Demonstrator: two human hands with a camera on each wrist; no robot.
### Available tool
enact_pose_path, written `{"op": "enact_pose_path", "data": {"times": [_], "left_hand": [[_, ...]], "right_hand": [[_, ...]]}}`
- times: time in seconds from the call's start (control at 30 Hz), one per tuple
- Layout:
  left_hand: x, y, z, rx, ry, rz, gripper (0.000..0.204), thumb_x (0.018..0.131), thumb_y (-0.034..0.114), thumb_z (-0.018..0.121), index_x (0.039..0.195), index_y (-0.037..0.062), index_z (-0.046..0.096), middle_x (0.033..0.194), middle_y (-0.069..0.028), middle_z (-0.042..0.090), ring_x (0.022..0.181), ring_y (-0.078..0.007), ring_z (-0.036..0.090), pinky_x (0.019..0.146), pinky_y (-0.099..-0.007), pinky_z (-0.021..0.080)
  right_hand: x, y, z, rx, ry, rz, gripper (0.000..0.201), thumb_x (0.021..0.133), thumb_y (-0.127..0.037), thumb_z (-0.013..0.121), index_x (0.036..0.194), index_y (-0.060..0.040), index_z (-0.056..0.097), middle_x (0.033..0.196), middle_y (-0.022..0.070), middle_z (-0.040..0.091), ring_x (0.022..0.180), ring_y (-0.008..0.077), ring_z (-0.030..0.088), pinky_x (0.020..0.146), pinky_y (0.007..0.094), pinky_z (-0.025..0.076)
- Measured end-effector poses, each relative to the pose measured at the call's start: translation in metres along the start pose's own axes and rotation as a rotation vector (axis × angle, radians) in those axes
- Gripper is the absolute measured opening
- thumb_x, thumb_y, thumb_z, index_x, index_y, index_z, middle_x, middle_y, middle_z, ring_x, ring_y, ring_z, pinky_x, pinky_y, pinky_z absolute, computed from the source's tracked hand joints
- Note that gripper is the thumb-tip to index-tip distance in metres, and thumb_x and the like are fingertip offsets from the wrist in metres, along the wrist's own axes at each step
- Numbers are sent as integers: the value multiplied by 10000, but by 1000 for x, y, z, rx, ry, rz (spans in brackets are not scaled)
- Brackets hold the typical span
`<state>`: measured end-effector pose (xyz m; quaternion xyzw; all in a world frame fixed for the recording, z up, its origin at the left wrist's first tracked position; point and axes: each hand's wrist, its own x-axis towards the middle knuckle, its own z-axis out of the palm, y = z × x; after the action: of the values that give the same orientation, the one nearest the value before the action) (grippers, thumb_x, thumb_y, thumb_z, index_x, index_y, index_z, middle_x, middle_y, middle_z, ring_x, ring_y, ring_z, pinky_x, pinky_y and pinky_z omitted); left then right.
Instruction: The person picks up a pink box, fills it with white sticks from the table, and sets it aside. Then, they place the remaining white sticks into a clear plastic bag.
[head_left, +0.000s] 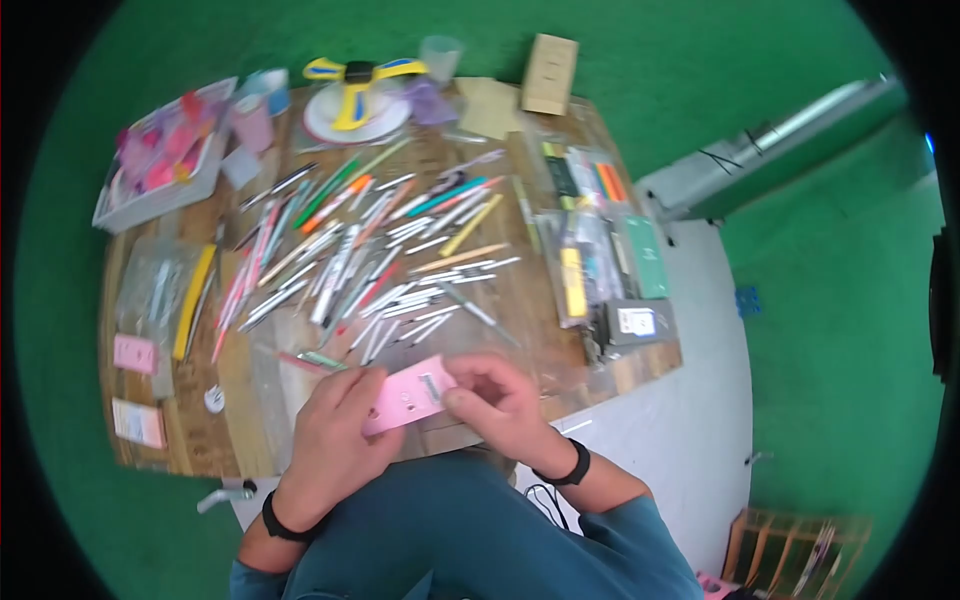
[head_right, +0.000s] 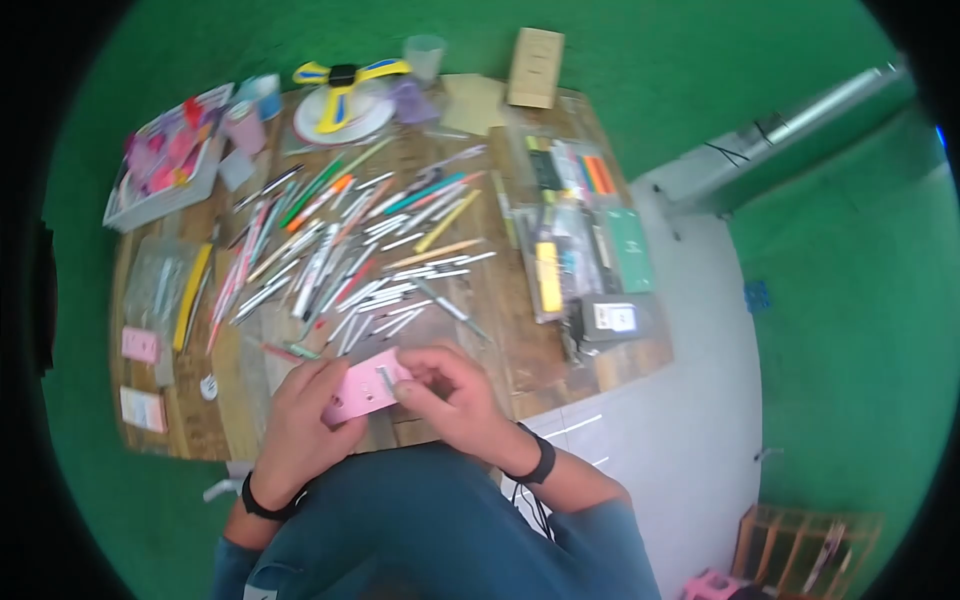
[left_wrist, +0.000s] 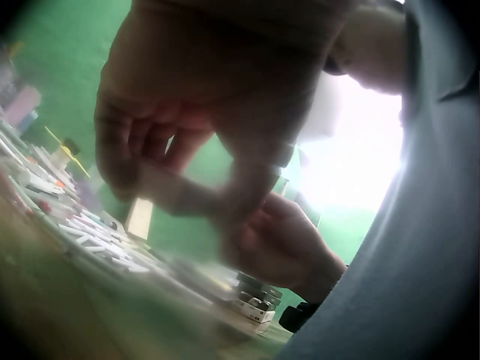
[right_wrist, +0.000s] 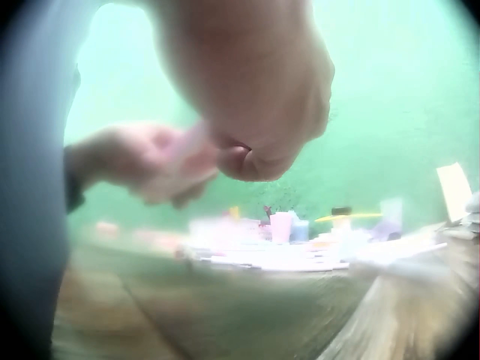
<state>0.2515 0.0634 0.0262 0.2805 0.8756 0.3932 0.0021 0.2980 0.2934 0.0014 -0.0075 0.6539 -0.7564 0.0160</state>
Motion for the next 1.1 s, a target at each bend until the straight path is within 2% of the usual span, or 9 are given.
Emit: {"op": "enact_pose_path", "data": {"times": [0.17, 0.33, 0.4, 0.53, 0.7, 0.8, 0.97, 1.03, 1.1], "left_hand": [[15, 19, 4, 27, -52, 85, 610, 723, 105, 816, 1293, -2, 628, 1190, -190, 651, 1063, -379, 648, 902, -438, 551], [28, 35, 9, -55, -228, 201, 713, 716, 145, 853, 1365, 13, 587, 1317, -197, 591, 1160, -395, 617, 970, -442, 528], [29, 41, 12, -79, -310, 224, 701, 721, 151, 852, 1358, 20, 591, 1308, -191, 598, 1148, -390, 623, 964, -439, 531], [25, 33, 21, -63, -443, 282, 634, 742, 165, 844, 1319, 38, 615, 1271, -170, 622, 1111, -378, 640, 936, -433, 540], [23, 32, 29, -82, -479, 296, 563, 764, 165, 826, 1280, 43, 635, 1241, -167, 637, 1097, -380, 646, 922, -434, 542], [23, 34, 25, -78, -487, 273, 530, 784, 169, 811, 1270, 42, 642, 1239, -172, 638, 1105, -384, 642, 930, -440, 539], [22, 31, 21, -77, -464, 228, 495, 809, 173, 795, 1262, 39, 648, 1249, -182, 637, 1116, -393, 637, 946, -446, 533], [20, 29, 24, -74, -480, 231, 492, 809, 178, 798, 1258, 38, 653, 1256, -183, 639, 1124, -394, 636, 952, -443, 532], [20, 30, 23, -77, -480, 222, 490, 807, 176, 799, 1254, 36, 655, 1256, -182, 640, 1126, -393, 636, 954, -442, 533]], "right_hand": [[-7, 7, -18, 189, 86, 11, 330, 982, -28, 695, 1291, 12, 586, 1131, 56, 673, 989, 98, 657, 864, 248, 540], [-39, 13, -61, 226, 252, 75, 296, 973, -14, 693, 1255, 8, 603, 1085, 63, 703, 959, 102, 679, 825, 260, 566], [-63, 10, -84, 175, 469, 101, 270, 951, 4, 704, 1213, 7, 637, 1047, 70, 729, 908, 114, 697, 772, 265, 582], [-112, 3, -136, 22, 670, 166, 210, 934, -20, 709, 1140, 7, 679, 987, 76, 743, 848, 124, 704, 744, 265, 585], [-150, -7, -205, -19, 928, 167, 144, 956, -72, 661, 1081, -4, 686, 912, 64, 727, 703, 116, 666, 690, 268, 593], [-152, -13, -229, -5, 928, 139, 147, 960, -82, 661, 1084, -7, 681, 907, 62, 724, 691, 115, 659, 689, 265, 591], [-132, -41, -223, 32, 842, 94, 190, 954, -71, 659, 1122, 18, 658, 964, 86, 722, 750, 127, 675, 697, 271, 585], [-118, -60, -221, 4, 773, -44, 220, 971, -100, 658, 1147, 32, 652, 989, 96, 722, 787, 138, 682, 727, 279, 588], [-105, -73, -230, -25, 801, -71, 233, 976, -111, 659, 1156, 37, 650, 992, 99, 723, 798, 141, 684, 738, 278, 586]]}}
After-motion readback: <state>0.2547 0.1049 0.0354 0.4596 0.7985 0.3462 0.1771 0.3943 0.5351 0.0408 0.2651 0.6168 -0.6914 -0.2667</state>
